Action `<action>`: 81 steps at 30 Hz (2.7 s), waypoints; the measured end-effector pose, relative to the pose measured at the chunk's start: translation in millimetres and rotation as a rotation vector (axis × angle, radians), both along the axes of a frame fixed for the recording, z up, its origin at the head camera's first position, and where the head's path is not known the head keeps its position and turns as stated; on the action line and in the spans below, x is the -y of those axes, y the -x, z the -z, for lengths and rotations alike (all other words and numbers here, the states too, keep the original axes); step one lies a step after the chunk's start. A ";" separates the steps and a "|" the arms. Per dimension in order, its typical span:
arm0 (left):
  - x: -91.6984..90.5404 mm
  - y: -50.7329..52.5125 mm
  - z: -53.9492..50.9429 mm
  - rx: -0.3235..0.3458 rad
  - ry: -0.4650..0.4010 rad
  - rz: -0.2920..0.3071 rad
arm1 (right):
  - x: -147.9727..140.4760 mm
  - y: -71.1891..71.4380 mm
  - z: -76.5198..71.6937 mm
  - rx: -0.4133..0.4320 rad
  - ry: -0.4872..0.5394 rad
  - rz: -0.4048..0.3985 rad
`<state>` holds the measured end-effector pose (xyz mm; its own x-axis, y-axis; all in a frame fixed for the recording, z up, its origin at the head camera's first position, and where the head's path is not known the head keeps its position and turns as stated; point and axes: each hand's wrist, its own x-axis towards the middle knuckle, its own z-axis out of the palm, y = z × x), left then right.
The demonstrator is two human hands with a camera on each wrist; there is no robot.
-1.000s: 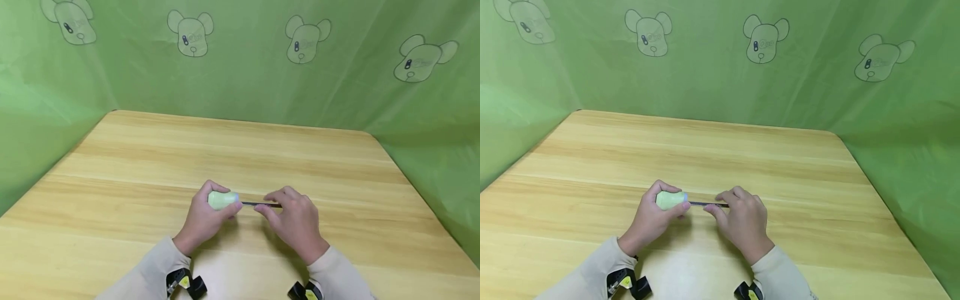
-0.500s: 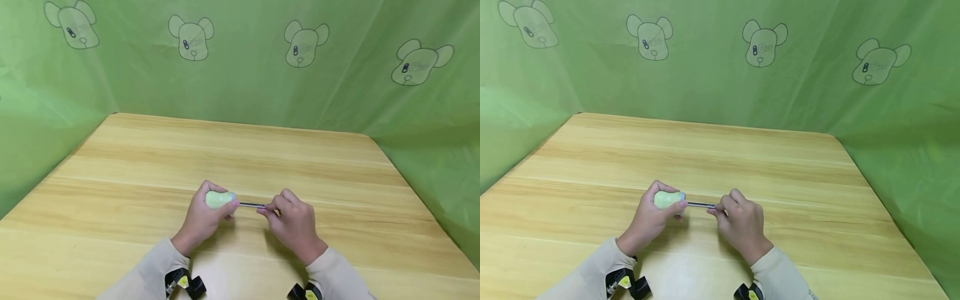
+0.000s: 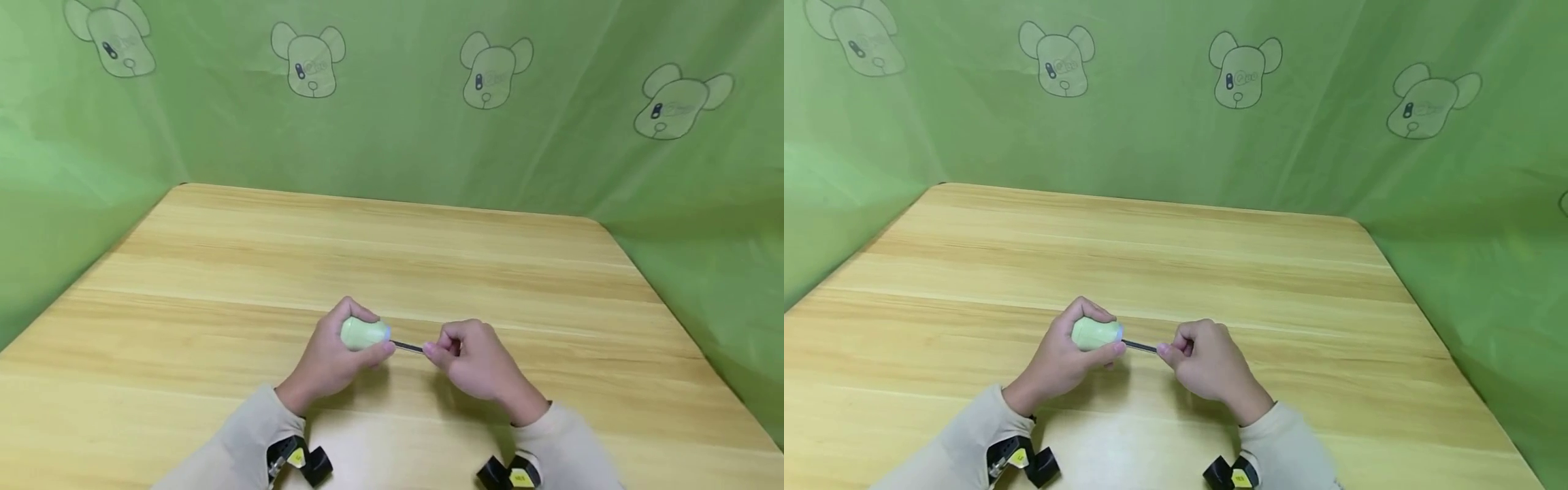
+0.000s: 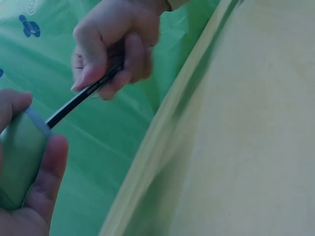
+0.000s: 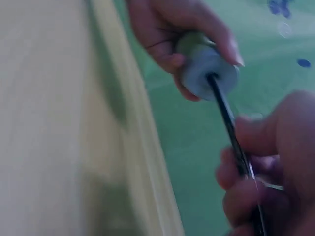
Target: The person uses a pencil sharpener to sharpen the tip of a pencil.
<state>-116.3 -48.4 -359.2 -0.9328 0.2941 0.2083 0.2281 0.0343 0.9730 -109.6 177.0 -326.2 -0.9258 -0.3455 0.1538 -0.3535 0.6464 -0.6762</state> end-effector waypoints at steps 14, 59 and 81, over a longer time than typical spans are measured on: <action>-2.5 1.7 0.7 0.076 -0.161 -0.161 | 9.4 3.1 28.2 -0.762 -0.078 0.003; -2.0 0.3 4.2 -0.072 0.011 -0.101 | 10.1 -5.5 5.6 -0.369 -0.179 0.066; 2.3 -2.3 -1.0 0.037 -0.043 -0.088 | 14.5 -0.8 23.2 -0.520 0.063 -0.077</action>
